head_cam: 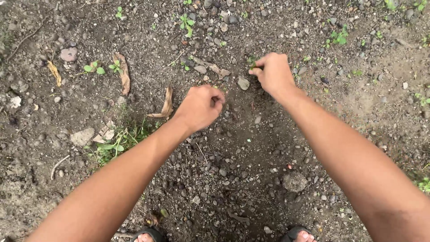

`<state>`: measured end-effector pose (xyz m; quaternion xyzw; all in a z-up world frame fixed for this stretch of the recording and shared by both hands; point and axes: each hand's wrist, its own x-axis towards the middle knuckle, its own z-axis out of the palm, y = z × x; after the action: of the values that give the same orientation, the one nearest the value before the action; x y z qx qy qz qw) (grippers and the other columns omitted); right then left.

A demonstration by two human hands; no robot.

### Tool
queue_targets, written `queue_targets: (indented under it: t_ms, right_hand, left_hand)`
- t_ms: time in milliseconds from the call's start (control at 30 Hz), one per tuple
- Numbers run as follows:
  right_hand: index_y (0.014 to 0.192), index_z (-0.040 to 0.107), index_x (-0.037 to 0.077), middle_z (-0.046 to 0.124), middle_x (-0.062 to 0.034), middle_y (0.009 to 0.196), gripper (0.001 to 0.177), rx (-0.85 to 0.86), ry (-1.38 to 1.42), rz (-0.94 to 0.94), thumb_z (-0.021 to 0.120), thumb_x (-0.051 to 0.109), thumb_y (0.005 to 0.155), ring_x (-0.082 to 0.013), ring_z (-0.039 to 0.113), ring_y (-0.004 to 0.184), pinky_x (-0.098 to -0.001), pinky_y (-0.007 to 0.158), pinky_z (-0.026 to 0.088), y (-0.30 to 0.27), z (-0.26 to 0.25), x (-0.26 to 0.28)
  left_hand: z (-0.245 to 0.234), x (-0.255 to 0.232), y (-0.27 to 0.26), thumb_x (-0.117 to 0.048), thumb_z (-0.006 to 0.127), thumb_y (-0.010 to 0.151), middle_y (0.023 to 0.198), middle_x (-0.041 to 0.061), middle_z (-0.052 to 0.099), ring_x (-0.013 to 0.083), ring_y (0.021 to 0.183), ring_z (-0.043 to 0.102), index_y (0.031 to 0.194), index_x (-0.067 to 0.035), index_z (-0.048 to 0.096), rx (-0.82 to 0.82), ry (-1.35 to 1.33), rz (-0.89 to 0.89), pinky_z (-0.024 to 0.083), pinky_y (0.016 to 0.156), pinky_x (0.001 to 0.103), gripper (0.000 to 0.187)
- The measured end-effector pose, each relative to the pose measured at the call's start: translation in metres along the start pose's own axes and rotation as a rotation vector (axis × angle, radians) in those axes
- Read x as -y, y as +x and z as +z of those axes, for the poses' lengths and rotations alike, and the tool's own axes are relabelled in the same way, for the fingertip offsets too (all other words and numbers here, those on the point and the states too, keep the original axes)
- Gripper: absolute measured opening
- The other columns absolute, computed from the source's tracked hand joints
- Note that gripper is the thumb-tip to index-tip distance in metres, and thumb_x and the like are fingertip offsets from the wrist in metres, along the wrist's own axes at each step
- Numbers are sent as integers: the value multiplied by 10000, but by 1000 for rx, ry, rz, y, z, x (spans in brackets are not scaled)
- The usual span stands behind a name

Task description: Pulling small weeds from the dirt ground by hand.

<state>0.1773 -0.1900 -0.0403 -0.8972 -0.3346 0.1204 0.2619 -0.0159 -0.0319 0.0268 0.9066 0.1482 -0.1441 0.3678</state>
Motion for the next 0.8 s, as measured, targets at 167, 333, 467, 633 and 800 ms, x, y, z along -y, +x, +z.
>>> queue_targets:
  t_ms: [167,333,467,633,800]
  right_hand:
    - [1025,810,64,755,-194,956,172,19,-19,-44,825,136,870,-298,738,810,-410,799,590,6,11,-9]
    - [1019,818,69,760,-188,964,153,-30,12,-60,821,139,882,-286,725,820,-400,796,582,-6,-9,3]
    - [985,834,115,773,-113,960,147,-19,71,19,837,219,881,-218,705,811,-391,793,568,-22,-19,-6]
    - [975,835,148,772,-37,925,158,116,127,146,790,289,919,-146,654,768,-361,754,563,-38,-45,16]
    - [1000,826,134,762,-52,840,203,189,57,141,816,304,889,-134,624,683,-350,678,525,-61,-50,27]
  left_hand:
    - [-2,16,-16,-23,602,872,1040,130,761,219,867,763,961,-66,790,-68,-39,44,625,874,335,212]
    - [-13,19,-28,-45,594,899,1017,103,771,195,855,768,965,-113,801,-45,-33,-67,626,874,323,227]
    - [2,28,-33,-64,609,896,1026,99,788,194,865,765,995,-126,808,-109,-34,-42,605,903,334,230]
    - [3,33,-40,-73,611,868,982,87,797,176,839,781,980,-127,807,-87,-61,9,615,878,305,232]
    - [-3,59,-50,-101,679,850,889,124,787,209,787,770,964,-71,791,-256,-66,106,610,798,332,163]
